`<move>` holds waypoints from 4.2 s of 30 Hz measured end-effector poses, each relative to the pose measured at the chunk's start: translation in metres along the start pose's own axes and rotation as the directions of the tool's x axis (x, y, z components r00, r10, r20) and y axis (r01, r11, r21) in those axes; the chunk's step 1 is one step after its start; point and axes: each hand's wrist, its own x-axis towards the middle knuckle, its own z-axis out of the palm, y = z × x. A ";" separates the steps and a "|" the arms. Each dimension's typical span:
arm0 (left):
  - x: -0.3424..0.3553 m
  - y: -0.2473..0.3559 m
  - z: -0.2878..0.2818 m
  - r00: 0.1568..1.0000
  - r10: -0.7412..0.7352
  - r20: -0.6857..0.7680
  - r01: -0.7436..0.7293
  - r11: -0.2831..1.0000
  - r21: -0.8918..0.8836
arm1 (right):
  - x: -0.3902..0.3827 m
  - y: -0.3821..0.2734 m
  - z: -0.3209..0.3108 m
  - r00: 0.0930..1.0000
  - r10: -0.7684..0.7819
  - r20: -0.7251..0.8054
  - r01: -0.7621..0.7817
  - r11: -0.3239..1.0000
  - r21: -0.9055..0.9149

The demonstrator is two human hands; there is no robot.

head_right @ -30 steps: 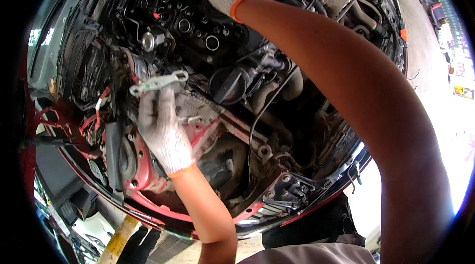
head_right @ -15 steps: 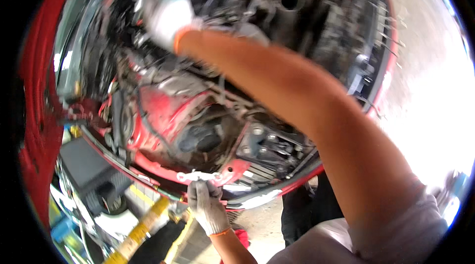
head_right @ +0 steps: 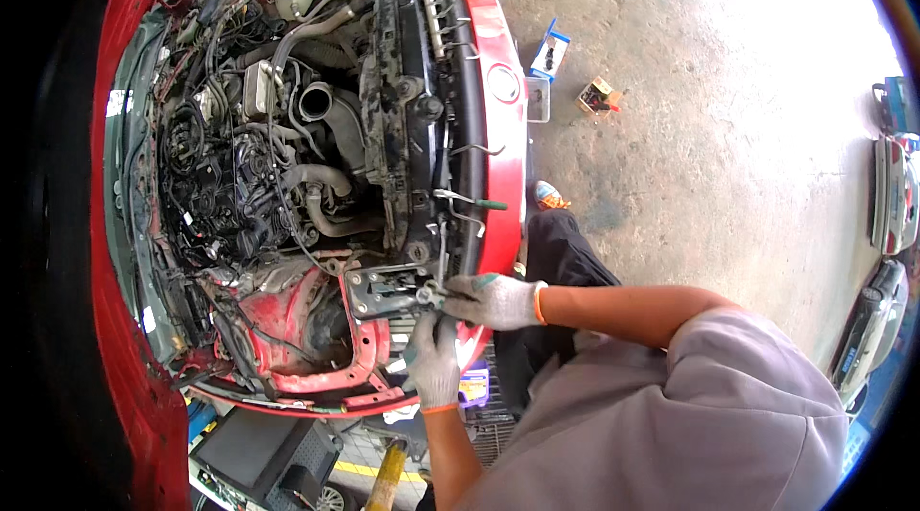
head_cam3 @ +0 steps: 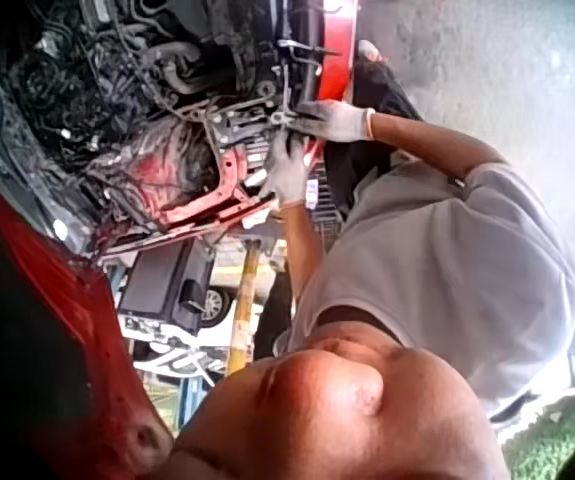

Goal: The person works on a car engine with the hood open, using a cordless impact wrench to tighten bolts on the engine block. They also use a manual screwdriver to adjust components and handle various small parts and tools within the engine bay.

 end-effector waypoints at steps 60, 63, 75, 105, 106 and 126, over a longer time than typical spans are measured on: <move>0.227 0.104 -0.008 0.519 -0.827 0.215 0.722 0.290 -0.629 | 0.019 0.247 -0.362 0.456 0.771 0.444 -0.800 0.137 0.584; 0.223 0.145 -0.037 0.473 -0.809 0.349 0.539 -0.048 -0.841 | 0.092 0.200 -0.307 0.486 0.724 0.489 -0.686 -0.031 0.727; 0.206 0.210 -0.051 0.120 -0.780 0.614 0.175 -0.592 -0.787 | 0.197 0.163 -0.204 0.241 0.773 0.586 -0.505 -0.416 0.756; 0.049 0.352 0.012 -0.123 -0.736 0.665 -0.456 -0.554 -0.697 | 0.180 0.259 -0.076 0.726 0.671 0.149 -0.490 0.353 0.797; 0.044 0.351 0.015 -0.124 -0.732 0.670 -0.460 -0.556 -0.692 | 0.180 0.260 -0.080 0.716 0.676 0.172 -0.499 0.325 0.803; -0.025 0.198 0.019 0.288 -0.895 0.342 -0.585 -0.447 -0.677 | -0.261 0.231 -0.359 0.081 0.970 0.230 -0.788 -0.079 0.610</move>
